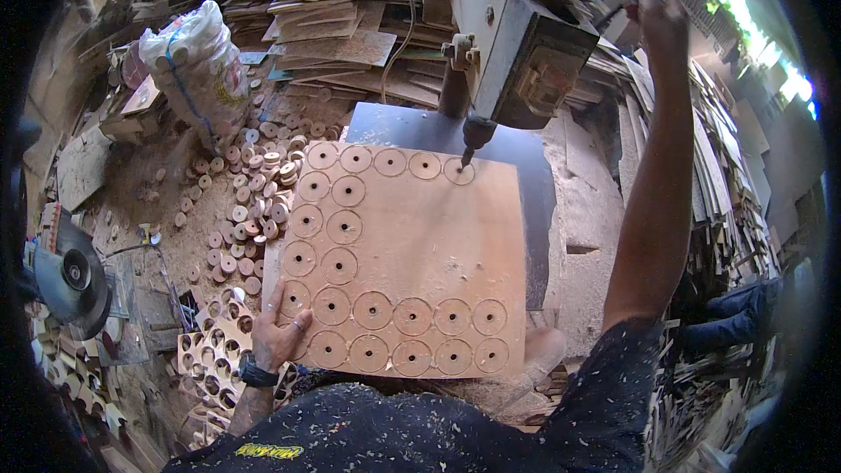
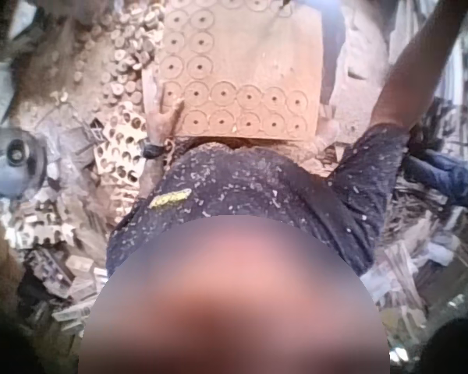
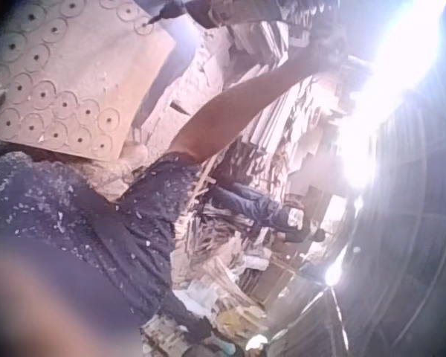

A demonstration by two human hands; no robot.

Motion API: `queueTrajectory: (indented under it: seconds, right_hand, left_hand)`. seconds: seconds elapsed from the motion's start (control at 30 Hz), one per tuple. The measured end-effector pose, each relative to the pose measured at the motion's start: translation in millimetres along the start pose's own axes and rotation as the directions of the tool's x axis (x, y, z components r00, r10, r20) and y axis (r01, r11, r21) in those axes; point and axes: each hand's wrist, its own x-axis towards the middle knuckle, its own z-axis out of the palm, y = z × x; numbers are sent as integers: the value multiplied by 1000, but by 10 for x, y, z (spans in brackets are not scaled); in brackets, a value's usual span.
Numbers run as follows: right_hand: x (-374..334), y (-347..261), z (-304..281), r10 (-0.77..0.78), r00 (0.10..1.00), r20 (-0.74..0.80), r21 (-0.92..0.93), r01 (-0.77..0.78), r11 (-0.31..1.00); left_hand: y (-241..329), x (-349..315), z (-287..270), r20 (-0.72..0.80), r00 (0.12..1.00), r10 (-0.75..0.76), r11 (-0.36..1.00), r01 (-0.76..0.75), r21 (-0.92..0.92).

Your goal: The person uses a drill press to cut multiple circular holes in a rectangular wooden board. They position the board under the drill, lower the drill to cut each circle, and reposition the board repeatedly to create a grid of holes.

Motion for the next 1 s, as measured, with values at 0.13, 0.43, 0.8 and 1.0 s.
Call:
queueTrajectory:
  seconds: [0.13,0.43,0.8,1.0]
  right_hand:
    - [518,379,305,9,993,120,-160,10,987]
    - [437,392,246,32,995,99,-302,-1,953]
    - [221,285,21,-187,982,7,-480,168,861]
    - [-978,-196,-443,-214,962,-169,-488,108,866]
  left_hand:
    - [-119,-32,-229,-29,999,-19,994,16,-106]
    - [-223,15,-489,41,998,-37,987,43,-153]
    - [-336,82,-475,46,996,-74,984,81,-160]
    - [-285,75,-451,18,999,-37,981,40,-190]
